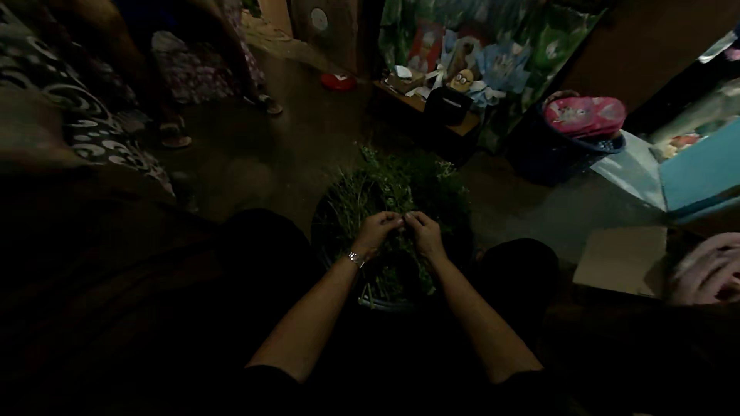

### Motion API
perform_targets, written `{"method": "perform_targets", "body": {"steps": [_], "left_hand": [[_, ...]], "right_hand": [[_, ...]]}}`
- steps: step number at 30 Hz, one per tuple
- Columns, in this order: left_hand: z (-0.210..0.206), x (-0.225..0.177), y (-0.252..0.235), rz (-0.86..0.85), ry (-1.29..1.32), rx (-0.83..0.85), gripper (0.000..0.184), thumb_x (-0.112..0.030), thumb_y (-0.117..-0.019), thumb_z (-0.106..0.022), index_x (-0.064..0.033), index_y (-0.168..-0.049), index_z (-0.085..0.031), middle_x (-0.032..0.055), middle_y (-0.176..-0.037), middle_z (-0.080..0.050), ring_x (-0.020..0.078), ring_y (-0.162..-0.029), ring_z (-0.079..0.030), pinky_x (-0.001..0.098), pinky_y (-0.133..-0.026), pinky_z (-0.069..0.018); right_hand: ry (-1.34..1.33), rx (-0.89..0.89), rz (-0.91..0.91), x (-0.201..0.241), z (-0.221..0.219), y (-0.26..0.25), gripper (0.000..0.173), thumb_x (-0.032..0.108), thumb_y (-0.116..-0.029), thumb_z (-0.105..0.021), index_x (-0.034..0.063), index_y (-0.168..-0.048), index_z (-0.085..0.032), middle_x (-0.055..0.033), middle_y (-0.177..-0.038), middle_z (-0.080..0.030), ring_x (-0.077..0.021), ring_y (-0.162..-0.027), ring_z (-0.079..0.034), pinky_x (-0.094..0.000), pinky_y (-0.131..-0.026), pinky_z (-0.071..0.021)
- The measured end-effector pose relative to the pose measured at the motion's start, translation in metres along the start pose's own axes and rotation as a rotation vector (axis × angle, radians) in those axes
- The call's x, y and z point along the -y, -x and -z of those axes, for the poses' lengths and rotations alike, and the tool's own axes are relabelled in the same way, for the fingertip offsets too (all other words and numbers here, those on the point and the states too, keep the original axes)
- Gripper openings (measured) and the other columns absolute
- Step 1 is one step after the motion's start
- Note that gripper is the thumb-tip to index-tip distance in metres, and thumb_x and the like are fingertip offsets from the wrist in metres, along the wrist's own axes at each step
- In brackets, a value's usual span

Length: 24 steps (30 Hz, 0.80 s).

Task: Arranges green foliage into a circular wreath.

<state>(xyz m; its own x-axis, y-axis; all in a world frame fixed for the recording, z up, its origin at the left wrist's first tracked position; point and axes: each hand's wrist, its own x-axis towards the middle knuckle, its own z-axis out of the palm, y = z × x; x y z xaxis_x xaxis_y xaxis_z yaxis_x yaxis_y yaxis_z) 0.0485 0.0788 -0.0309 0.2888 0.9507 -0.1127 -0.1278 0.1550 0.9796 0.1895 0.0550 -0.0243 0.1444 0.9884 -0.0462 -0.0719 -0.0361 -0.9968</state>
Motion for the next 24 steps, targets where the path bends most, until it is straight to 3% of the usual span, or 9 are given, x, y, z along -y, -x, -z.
{"method": "perform_targets", "body": {"steps": [4,8,15,24], "left_hand": [[0.0,0.007,-0.003,0.005,0.099,0.0,0.017,-0.006,-0.1028,-0.058,0.0053,-0.114,-0.062,0.0083,-0.093,-0.069,0.0133,-0.081,-0.067,0.0298,-0.08,-0.0574],[0.005,0.014,-0.006,-0.044,-0.035,-0.039,0.014,-0.006,-0.1,-0.063,0.0026,-0.11,-0.067,0.0063,-0.09,-0.069,0.0104,-0.077,-0.065,0.0278,-0.076,-0.0558],[-0.004,0.012,0.0,-0.001,-0.014,-0.03,0.013,-0.003,-0.1001,-0.062,0.0038,-0.11,-0.066,0.0063,-0.092,-0.069,0.0101,-0.08,-0.066,0.0272,-0.079,-0.057],[-0.011,0.016,-0.002,0.041,0.084,-0.027,0.011,-0.006,-0.1014,-0.06,0.0021,-0.106,-0.066,0.0045,-0.086,-0.068,0.0104,-0.076,-0.065,0.0269,-0.076,-0.056]], "right_hand": [[-0.095,0.011,0.014,-0.006,-0.001,-0.002,0.02,0.008,-0.1065,-0.051,-0.0045,-0.102,-0.065,-0.0055,-0.082,-0.066,-0.0093,-0.073,-0.064,-0.0254,-0.072,-0.0566],[0.151,0.044,0.094,-0.002,-0.001,0.004,0.026,0.016,-0.1028,-0.063,-0.0066,-0.116,-0.066,-0.011,-0.093,-0.068,-0.0101,-0.079,-0.064,-0.0273,-0.077,-0.0554],[0.102,-0.078,0.02,-0.005,-0.004,0.002,0.017,0.01,-0.1013,-0.064,-0.0044,-0.093,-0.067,-0.0053,-0.076,-0.064,-0.007,-0.067,-0.061,-0.024,-0.068,-0.0537],[-0.025,-0.177,-0.031,-0.004,-0.014,0.003,0.025,0.01,-0.1043,-0.058,-0.0016,-0.082,-0.057,-0.002,-0.066,-0.055,-0.0064,-0.058,-0.054,-0.0216,-0.06,-0.0492]]}}
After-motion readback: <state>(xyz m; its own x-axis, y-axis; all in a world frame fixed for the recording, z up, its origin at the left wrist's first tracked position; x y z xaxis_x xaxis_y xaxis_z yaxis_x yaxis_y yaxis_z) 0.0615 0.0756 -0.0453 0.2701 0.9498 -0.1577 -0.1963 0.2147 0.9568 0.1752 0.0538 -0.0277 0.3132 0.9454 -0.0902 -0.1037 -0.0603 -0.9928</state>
